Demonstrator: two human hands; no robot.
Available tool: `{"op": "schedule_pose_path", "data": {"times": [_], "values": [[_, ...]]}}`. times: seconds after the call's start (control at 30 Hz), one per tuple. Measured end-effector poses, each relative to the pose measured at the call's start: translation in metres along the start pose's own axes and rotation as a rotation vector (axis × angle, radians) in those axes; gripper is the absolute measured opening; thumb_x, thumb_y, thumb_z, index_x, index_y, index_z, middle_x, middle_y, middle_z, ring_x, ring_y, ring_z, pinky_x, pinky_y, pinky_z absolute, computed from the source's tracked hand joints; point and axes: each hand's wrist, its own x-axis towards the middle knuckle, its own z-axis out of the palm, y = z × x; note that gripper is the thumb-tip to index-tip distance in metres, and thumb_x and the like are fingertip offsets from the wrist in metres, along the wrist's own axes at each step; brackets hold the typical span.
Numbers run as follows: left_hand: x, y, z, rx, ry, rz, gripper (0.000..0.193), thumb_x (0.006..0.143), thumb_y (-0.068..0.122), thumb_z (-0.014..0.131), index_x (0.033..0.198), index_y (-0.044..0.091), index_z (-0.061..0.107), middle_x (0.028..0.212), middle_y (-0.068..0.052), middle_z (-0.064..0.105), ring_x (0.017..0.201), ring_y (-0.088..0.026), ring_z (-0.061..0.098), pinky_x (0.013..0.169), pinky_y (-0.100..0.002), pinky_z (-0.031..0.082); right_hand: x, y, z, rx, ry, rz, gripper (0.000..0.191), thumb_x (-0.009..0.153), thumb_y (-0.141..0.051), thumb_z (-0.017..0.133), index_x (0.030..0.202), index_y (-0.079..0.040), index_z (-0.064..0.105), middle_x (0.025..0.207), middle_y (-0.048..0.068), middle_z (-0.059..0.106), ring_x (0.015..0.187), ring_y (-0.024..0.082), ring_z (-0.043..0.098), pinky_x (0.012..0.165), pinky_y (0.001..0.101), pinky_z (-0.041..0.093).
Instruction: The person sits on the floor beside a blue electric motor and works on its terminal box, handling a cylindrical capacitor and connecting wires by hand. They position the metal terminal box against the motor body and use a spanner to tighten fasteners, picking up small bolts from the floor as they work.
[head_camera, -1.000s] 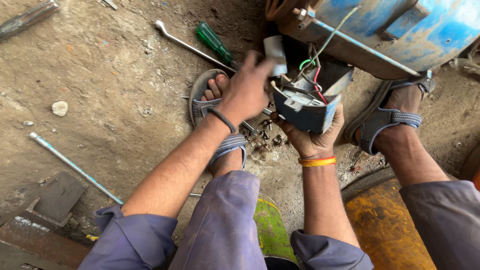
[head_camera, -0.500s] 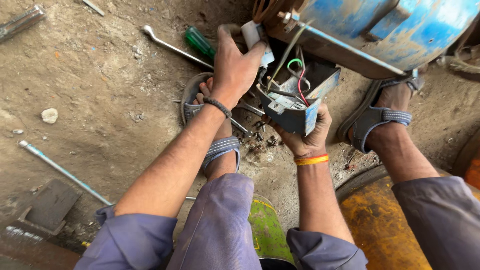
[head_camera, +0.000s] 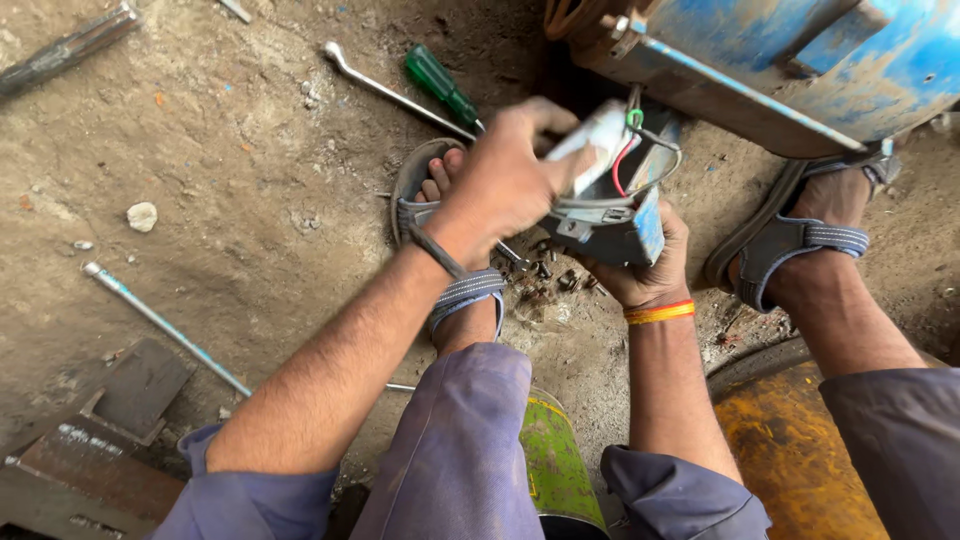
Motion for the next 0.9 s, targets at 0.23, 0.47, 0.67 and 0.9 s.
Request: {"op": "schedule_pose_path", "data": {"times": [0.23,0.47,0.67,0.9], "values": [[0.009,0.014,0.010,0.174,0.011,-0.060,0.032,0.082,0.027,0.081,0.102,0.003,0.076,0.093,-0.014,0.079,0.084,-0.024,0.078,0.078,-0.036,0.061,-0.001,-0.003,0.004,-0.055,-0.020,0.012,0.068,0.079,-0.040,0.073,0.139,-0.010,0.059,0.135,0.015,0.064,0.124,0.035,0.062,0.111,0.0616,0.047],[0.025,0.029,0.000,0.306,-0.184,-0.034,0.023,0.074,0.021,0.082,0.092,0.007,0.080,0.086,-0.012,0.079,0.081,-0.023,0.079,0.078,-0.034,0.061,0.005,0.001,0.002,0.006,-0.043,0.021,0.062,0.082,-0.035,0.072,0.135,-0.005,0.061,0.132,0.016,0.067,0.124,0.035,0.063,0.115,0.0578,0.048],[0.018,0.016,0.013,0.297,-0.247,0.080,0.020,0.079,0.018,0.078,0.097,0.008,0.080,0.093,-0.014,0.078,0.088,-0.028,0.077,0.083,-0.037,0.059,0.001,0.003,0.009,0.122,-0.073,-0.025,0.067,0.082,-0.050,0.070,0.131,-0.005,0.063,0.127,0.018,0.068,0.120,0.034,0.065,0.111,0.0575,0.048],[0.000,0.008,-0.012,0.127,-0.301,0.137,0.025,0.088,0.008,0.065,0.109,0.010,0.078,0.106,-0.011,0.080,0.100,-0.022,0.077,0.090,-0.034,0.058,0.009,-0.001,0.007,0.044,-0.065,0.034,0.066,0.090,-0.049,0.074,0.137,-0.003,0.062,0.134,0.015,0.067,0.127,0.031,0.063,0.120,0.0526,0.046]]}}
